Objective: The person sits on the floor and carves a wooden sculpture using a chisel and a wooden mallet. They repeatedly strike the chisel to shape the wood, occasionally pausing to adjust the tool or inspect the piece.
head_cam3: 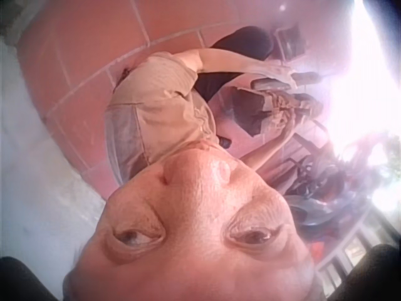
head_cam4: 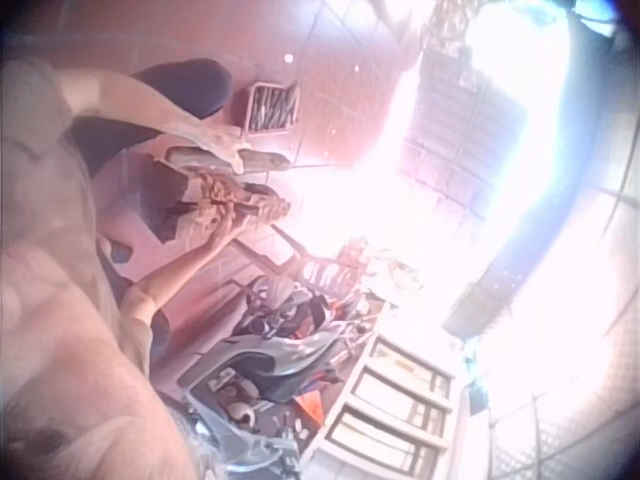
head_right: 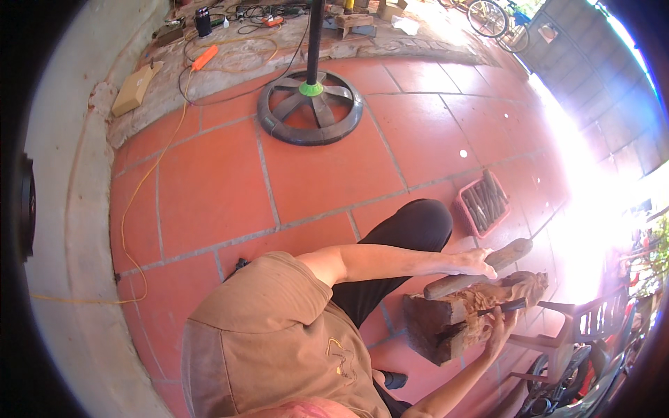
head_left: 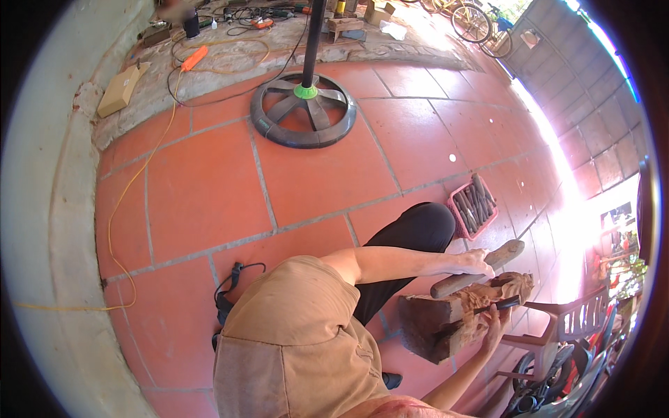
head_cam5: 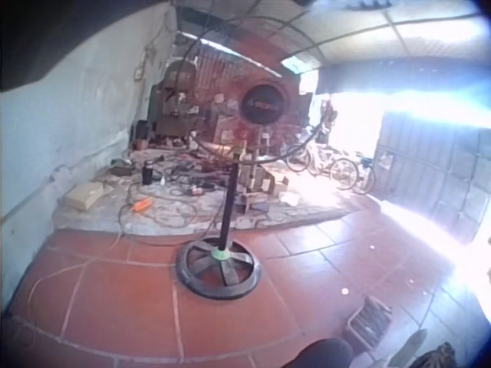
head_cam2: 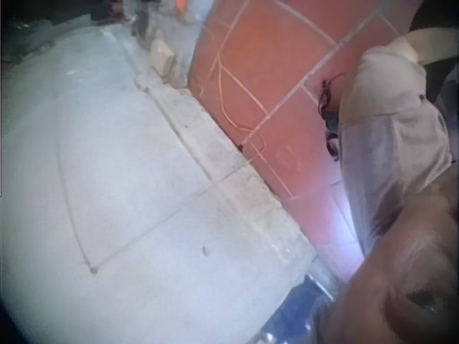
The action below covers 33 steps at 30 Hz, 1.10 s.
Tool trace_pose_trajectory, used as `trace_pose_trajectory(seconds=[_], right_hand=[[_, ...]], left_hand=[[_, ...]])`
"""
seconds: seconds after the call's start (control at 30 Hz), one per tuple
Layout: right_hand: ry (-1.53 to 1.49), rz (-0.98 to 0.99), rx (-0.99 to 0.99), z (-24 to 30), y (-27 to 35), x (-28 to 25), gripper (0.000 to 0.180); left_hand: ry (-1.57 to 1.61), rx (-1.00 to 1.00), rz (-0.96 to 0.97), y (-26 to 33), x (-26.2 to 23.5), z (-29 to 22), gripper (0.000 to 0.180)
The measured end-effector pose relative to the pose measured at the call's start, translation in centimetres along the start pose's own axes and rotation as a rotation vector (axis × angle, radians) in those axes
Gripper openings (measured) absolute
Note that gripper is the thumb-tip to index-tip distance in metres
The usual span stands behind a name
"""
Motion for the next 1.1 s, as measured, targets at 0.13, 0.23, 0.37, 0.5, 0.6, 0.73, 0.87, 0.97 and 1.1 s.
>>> trace_pose_trajectory(seconds=[0.13, 0.23, 0.37, 0.5, 0.6, 0.73, 0.87, 0.97, 1.1], right_hand=[[-0.041, 0.008, 0.006, 0.8, 0.7, 1.0, 0.044], [-0.085, 0.006, 0.003, -0.2, 0.8, 0.4, 0.044], [-0.150, 0.013, -0.015, -2.3, 0.7, -0.4, 0.043], [-0.224, 0.046, -0.081, 0.2, 0.6, 1.4, 0.035], [-0.258, 0.012, -0.085, -0.2, 0.4, 0.1, 0.031], [-0.223, -0.019, 0.002, 1.1, 1.1, -0.8, 0.043], [-0.254, -0.038, -0.025, -0.1, 1.1, -1.6, 0.045], [-0.248, -0.014, 0.001, -1.1, 0.8, -1.4, 0.047], [-0.316, 0.088, 0.039, -1.3, 0.1, 0.5, 0.047]], left_hand=[[0.012, -0.005, 0.014, 0.0, 0.0, 0.6, 0.087], [-0.009, 0.060, -0.005, -1.0, 0.3, 1.9, 0.089], [0.012, -0.099, 0.046, 0.2, 0.8, 0.9, 0.083], [0.006, -0.126, 0.049, 0.9, -0.4, -0.8, 0.050], [-0.048, -0.232, 0.042, 0.6, -0.2, -1.1, 0.045], [0.028, -0.240, 0.053, -0.2, -0.6, 0.1, 0.052], [0.040, -0.259, 0.063, -0.4, 0.3, -0.1, 0.055], [0.026, -0.289, 0.070, -0.4, 0.7, -0.1, 0.058], [-0.025, -0.260, 0.069, -0.7, 0.8, -0.1, 0.061]])
Point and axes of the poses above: each hand's wrist, its own y-axis away from the middle knuckle, its own x-axis out of the palm, z = x × y, the point moved 4 cm from there along -y, towards the middle knuckle, and after that the axes turned 4 degrees about x, right-handed, at the moved point
